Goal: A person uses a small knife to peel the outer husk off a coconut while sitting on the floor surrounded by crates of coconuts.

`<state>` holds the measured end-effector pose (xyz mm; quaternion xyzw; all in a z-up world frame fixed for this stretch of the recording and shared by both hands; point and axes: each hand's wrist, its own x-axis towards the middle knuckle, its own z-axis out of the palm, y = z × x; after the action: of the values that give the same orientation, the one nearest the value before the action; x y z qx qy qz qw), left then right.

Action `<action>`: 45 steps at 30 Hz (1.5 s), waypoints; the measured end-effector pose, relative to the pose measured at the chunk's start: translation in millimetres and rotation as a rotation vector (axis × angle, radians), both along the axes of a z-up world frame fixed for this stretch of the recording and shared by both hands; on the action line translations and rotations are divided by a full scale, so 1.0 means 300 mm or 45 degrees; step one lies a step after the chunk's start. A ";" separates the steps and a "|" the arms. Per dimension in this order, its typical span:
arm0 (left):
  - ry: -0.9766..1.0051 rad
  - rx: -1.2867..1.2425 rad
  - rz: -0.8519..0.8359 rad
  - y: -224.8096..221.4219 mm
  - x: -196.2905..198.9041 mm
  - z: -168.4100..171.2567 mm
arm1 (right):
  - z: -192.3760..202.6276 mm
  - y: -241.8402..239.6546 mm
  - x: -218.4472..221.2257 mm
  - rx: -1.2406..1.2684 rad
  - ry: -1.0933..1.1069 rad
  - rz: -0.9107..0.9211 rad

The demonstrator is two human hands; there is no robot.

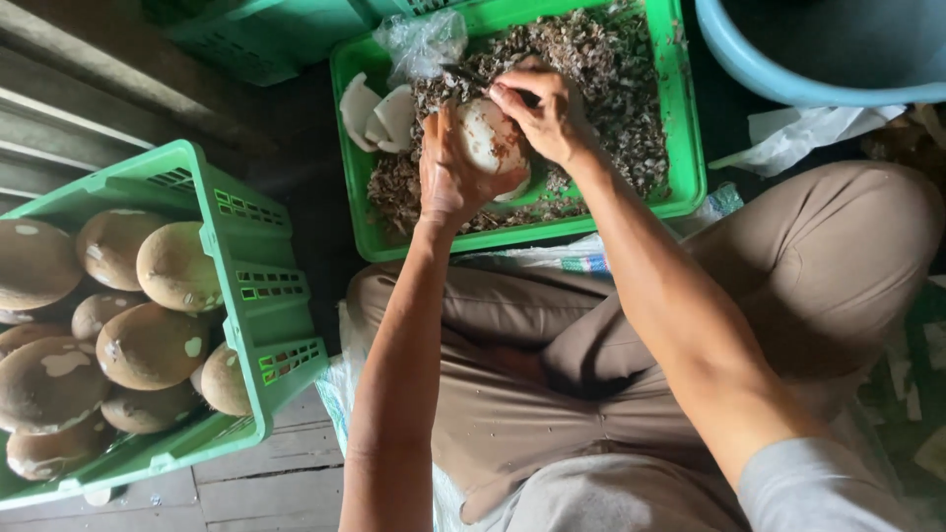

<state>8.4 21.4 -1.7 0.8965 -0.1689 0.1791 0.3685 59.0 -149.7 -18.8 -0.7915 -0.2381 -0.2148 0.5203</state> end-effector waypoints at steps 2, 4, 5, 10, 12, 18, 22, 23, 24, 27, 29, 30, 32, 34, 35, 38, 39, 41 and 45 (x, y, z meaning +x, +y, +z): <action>0.036 -0.005 0.022 -0.010 -0.006 0.020 | 0.013 -0.013 0.009 0.046 0.143 0.136; -0.110 -0.030 -0.002 -0.024 -0.026 0.071 | 0.063 0.020 -0.041 -0.178 -0.184 0.032; -0.111 -0.033 0.004 -0.012 -0.031 0.054 | 0.024 0.014 -0.014 -0.181 -0.185 0.039; 0.076 -0.065 0.062 -0.012 -0.017 0.068 | 0.061 -0.017 -0.025 0.205 0.083 0.275; 0.075 -0.033 0.077 -0.013 -0.009 0.037 | 0.016 0.004 -0.020 0.061 -0.007 0.060; 0.066 -0.041 0.107 -0.029 -0.018 0.029 | 0.043 0.014 -0.021 0.071 -0.053 0.147; 0.115 -0.028 0.147 -0.029 -0.019 0.025 | 0.019 -0.026 0.033 -0.049 0.037 0.152; 0.113 -0.031 0.134 -0.041 -0.025 0.045 | 0.048 -0.007 -0.005 -0.053 0.035 0.139; 0.045 -0.050 0.134 -0.048 -0.030 0.063 | 0.075 0.020 -0.039 -0.063 -0.020 0.073; 0.061 -0.048 0.171 -0.033 -0.033 0.041 | 0.030 0.023 -0.018 -0.053 -0.004 -0.035; 0.130 -0.027 0.176 -0.034 -0.014 0.015 | 0.037 0.001 -0.009 -0.033 0.053 -0.110; 0.043 0.029 0.185 -0.035 -0.012 0.002 | 0.075 0.004 -0.034 0.036 0.095 0.048; -0.042 0.085 0.194 -0.033 -0.010 -0.005 | 0.083 0.022 -0.051 0.105 0.140 0.205; 0.022 -0.038 0.201 -0.041 -0.017 0.016 | 0.029 0.035 -0.044 -0.017 -0.090 -0.134; 0.026 -0.032 0.189 -0.040 -0.037 0.011 | -0.001 0.007 -0.039 -0.012 -0.086 -0.146; 0.124 -0.015 0.221 -0.054 -0.020 0.012 | -0.003 -0.036 -0.028 0.065 0.256 -0.002; 0.184 -0.041 0.270 -0.068 -0.006 0.009 | 0.035 -0.020 -0.070 0.100 0.192 -0.018; 0.282 -0.050 0.333 -0.051 -0.053 0.001 | 0.018 0.016 -0.118 0.147 0.170 -0.023; -0.006 -0.038 0.254 -0.070 -0.032 0.042 | 0.052 0.000 -0.080 0.159 0.091 -0.080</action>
<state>-1.1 0.5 10.9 0.9028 -0.0769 0.2197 0.3617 35.1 -149.7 -3.2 -0.7718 -0.1806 -0.2169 0.5698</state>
